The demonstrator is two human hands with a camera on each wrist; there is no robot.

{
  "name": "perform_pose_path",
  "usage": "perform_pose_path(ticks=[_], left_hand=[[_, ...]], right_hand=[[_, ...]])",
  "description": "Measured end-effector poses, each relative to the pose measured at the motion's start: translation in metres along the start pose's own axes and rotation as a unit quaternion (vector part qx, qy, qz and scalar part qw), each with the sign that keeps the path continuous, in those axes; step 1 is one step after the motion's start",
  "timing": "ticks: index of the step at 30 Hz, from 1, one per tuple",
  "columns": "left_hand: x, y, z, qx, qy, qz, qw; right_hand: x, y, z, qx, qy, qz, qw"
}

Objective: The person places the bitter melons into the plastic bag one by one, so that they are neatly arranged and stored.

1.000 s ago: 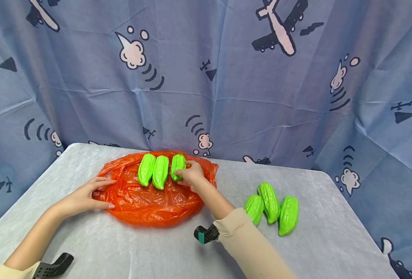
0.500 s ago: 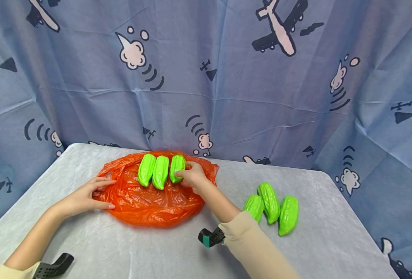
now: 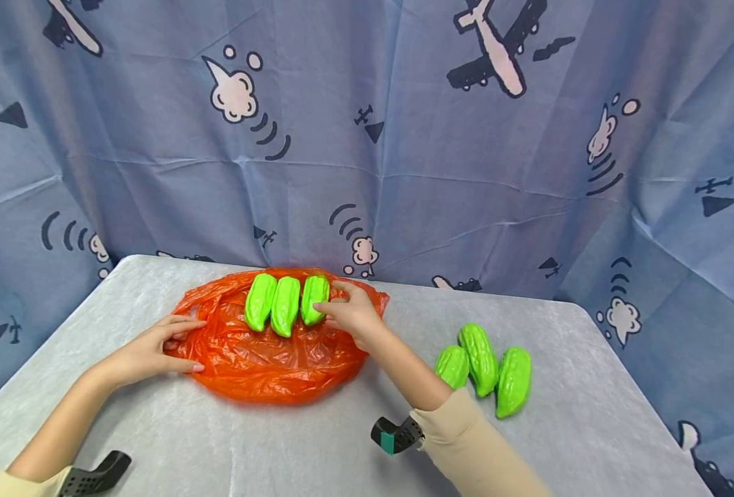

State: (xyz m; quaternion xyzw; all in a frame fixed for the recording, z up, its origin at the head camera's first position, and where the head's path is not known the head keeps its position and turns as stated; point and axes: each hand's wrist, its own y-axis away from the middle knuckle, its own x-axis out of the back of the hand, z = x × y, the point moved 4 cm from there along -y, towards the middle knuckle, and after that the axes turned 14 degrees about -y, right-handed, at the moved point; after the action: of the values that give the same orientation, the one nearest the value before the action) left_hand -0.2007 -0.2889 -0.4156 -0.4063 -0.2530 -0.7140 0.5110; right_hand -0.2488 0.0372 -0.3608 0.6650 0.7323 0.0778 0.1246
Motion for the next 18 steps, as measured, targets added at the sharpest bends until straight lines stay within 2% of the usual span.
perform_pose_path(ticks=[5, 11, 18], left_hand=[[0.0, 0.001, -0.001, 0.0, 0.001, 0.0, 1.0], [0.0, 0.0, 0.0, 0.0, 0.005, 0.001, 1.0], [-0.001, 0.0, -0.002, -0.002, 0.006, 0.0, 1.0]], right_hand=[[0.005, 0.004, -0.002, 0.033, 0.022, -0.021, 0.999], [0.01, 0.011, -0.003, 0.083, 0.057, -0.058, 0.9933], [0.021, 0.018, -0.004, 0.124, 0.056, -0.102, 0.9854]])
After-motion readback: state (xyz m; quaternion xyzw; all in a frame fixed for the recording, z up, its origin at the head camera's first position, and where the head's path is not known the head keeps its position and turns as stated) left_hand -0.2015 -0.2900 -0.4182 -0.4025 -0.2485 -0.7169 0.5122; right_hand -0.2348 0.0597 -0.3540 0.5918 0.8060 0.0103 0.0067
